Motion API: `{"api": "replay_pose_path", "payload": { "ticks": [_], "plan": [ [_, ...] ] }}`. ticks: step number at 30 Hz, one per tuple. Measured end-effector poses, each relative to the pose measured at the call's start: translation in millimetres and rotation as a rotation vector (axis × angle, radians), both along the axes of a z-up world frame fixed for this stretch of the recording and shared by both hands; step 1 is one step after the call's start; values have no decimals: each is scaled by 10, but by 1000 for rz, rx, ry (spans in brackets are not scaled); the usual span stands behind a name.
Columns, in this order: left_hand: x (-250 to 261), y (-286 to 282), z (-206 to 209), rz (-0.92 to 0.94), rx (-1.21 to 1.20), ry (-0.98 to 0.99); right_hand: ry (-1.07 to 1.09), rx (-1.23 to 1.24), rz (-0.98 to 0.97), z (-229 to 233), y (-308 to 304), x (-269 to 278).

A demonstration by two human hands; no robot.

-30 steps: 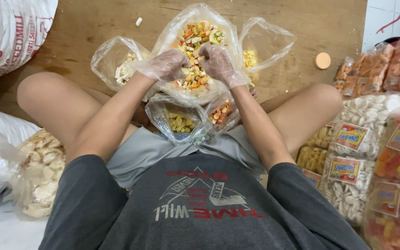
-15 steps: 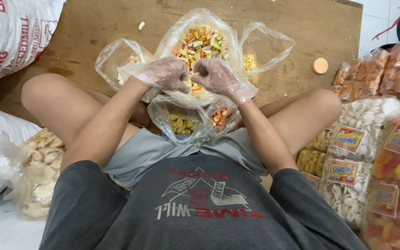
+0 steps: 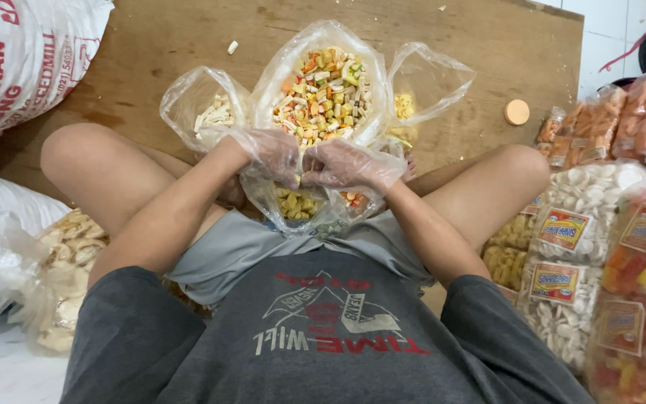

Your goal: The person sits on the floor and sorts colorful snack pieces from a large central bag into smaller clear plastic bags. They use gloved hands to scoop and distribute the snacks, surrounded by bulk bags and prepackaged snack packs.

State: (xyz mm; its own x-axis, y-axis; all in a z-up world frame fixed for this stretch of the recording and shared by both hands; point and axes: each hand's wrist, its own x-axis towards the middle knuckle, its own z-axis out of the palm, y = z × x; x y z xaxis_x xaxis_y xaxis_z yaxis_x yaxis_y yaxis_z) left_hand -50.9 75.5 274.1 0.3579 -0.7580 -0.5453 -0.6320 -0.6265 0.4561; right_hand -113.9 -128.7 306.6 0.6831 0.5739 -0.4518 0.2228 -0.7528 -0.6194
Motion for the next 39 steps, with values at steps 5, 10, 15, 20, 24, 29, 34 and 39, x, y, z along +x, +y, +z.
{"api": "replay_pose_path", "payload": {
  "ticks": [5, 10, 15, 20, 24, 29, 34, 39],
  "plan": [
    [-89, -58, -131, -36, 38, 78, 33, -47, 5, -116, 1, 21],
    [-142, -145, 149, -65, 76, 128, 61, -42, 20, -33, 6, 29],
    [-155, -165, 176, -92, 84, 99, 32, -52, 44, -155, 2, 12],
    [-155, -172, 184, -114, 89, 72, 11, -33, 81, -97, 48, 7],
    [-179, -170, 170, -138, 95, 50, 35, -54, 82, -156, 19, 8],
    [-165, -164, 98, -125, 65, 18, 35, -75, 78, -218, 2, 67],
    [-72, 10, 2, -150, -232, -60, 41, -86, 40, -151, -42, 158],
    [207, -178, -77, 41, -65, -85, -45, -23, -98, -101, -88, 306]
  ]
}}
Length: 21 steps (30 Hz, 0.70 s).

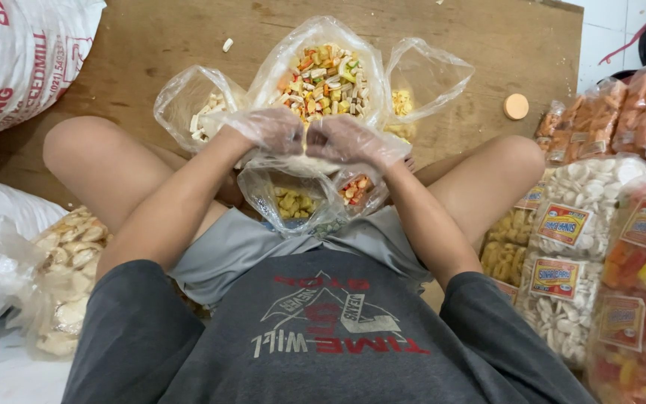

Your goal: The person sits on the floor and sorts colorful snack pieces from a large central bag into smaller clear plastic bags. They use gloved hands to scoop and distribute the snacks, surrounded by bulk bags and prepackaged snack packs.

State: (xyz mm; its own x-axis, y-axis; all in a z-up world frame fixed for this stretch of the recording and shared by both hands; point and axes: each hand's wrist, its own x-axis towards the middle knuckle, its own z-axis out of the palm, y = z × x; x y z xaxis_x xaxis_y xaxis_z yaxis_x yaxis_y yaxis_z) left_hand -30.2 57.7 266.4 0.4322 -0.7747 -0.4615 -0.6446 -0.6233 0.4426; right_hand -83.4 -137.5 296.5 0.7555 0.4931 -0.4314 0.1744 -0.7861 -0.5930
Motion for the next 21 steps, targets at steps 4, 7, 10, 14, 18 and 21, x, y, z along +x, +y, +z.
{"api": "replay_pose_path", "payload": {
  "ticks": [4, 7, 10, 14, 18, 21],
  "plan": [
    [516, -55, -1358, 113, -48, -43, -95, -61, -9, -656, -200, 356],
    [742, -187, -1872, -59, -34, -373, -260, -95, -60, -1252, -297, 570],
    [665, -311, -1673, -34, 68, -442, -322, -228, -115, -1927, -343, 841],
    [622, -425, -1505, 131, 115, -308, -252, -320, -126, -1942, -246, 850],
    [677, -555, -1552, 157, 86, -326, -231, -229, -105, -1899, -178, 815],
    [723, -568, -1635, 179, 66, -328, -289, -324, -28, -1982, -111, 835]
  ]
}}
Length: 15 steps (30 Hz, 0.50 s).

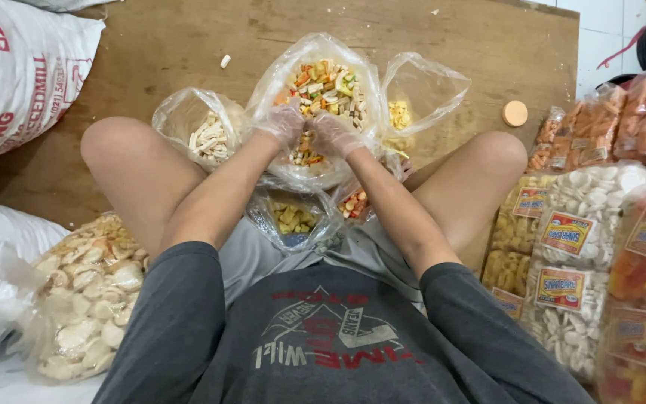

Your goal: The person sits on the floor and sorts colorful snack pieces from a large central bag into smaller clear plastic bags. They use gloved hands to scoop and distribute the snacks, surrounded by bulk bags and prepackaged snack packs.

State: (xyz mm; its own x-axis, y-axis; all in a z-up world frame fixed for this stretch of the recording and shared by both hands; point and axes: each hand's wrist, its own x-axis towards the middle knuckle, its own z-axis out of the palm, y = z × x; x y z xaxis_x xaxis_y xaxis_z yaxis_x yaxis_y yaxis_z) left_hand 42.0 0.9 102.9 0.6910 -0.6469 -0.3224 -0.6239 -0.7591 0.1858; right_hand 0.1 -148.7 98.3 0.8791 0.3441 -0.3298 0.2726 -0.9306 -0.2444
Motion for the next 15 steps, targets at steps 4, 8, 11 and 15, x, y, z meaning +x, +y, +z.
{"api": "replay_pose_path", "payload": {
  "ticks": [4, 8, 11, 15],
  "plan": [
    [30, -11, -131, 13, -21, 2, -7, -38, 30, 84, 117, -50],
    [142, -36, -207, 48, -56, -7, -55, -78, 61, -218, 102, 59],
    [212, -50, -259, 73, -81, -19, -61, -116, 61, 92, 160, -36],
    [313, -100, -342, 112, -116, -27, -66, -161, 85, 263, 193, -117]
  ]
}}
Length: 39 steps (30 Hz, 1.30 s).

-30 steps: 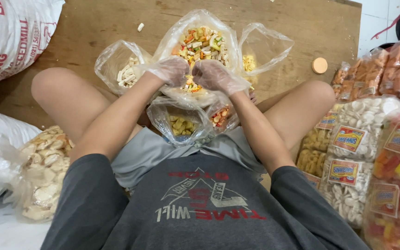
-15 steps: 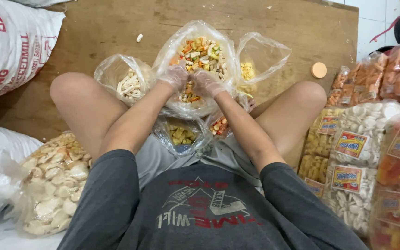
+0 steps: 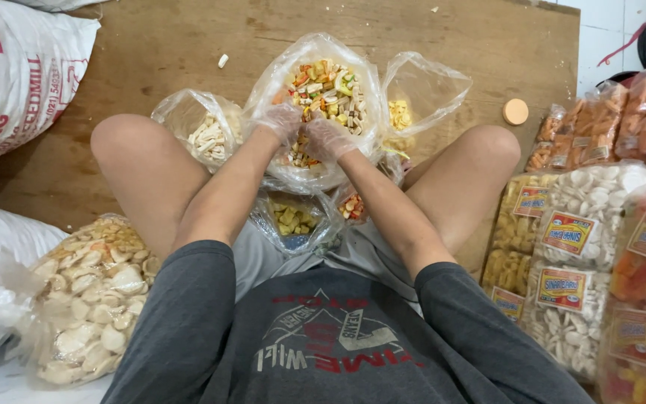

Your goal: The person sits on the floor and sorts colorful snack pieces from a large central bag into smaller clear plastic bags. They use gloved hands to scoop and distribute the snacks, surrounded by bulk bags and prepackaged snack packs.

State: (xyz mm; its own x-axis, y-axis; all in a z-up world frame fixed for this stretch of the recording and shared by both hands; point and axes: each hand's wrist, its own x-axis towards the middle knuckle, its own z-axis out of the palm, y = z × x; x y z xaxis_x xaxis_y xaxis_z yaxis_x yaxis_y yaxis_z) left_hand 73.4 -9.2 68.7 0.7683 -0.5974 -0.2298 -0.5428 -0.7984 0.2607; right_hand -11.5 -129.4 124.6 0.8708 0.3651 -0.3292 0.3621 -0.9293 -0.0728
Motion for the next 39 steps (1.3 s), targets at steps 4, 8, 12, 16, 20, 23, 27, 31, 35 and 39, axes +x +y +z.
{"api": "replay_pose_path", "payload": {
  "ticks": [4, 8, 12, 16, 20, 23, 27, 31, 35, 39],
  "plan": [
    [53, -17, -79, 22, -25, -2, 24, 85, -101, -690, -80, 209],
    [74, -20, -151, 59, -58, -12, 2, 87, -102, -556, -81, 204],
    [127, -73, -227, 96, -92, -20, 22, 144, -107, -520, -193, 188],
    [136, -81, -305, 121, -115, -25, 43, 174, -204, -307, -162, 113],
    [189, -79, -368, 157, -147, -36, 61, 177, -296, -383, -124, 199],
    [218, -60, -415, 181, -168, -43, 98, 207, -414, -289, -100, 226],
    [198, -48, -457, 208, -202, -60, -56, 375, -448, -496, -302, 328],
    [-11, -115, 116, 231, -343, -76, -357, 405, -451, -475, -387, 403],
    [-130, -199, 621, 256, -648, -104, -437, 595, -433, -55, -595, 390],
    [-132, -336, 852, 140, -836, -243, -436, 695, -397, 791, -682, 204]
  ]
}}
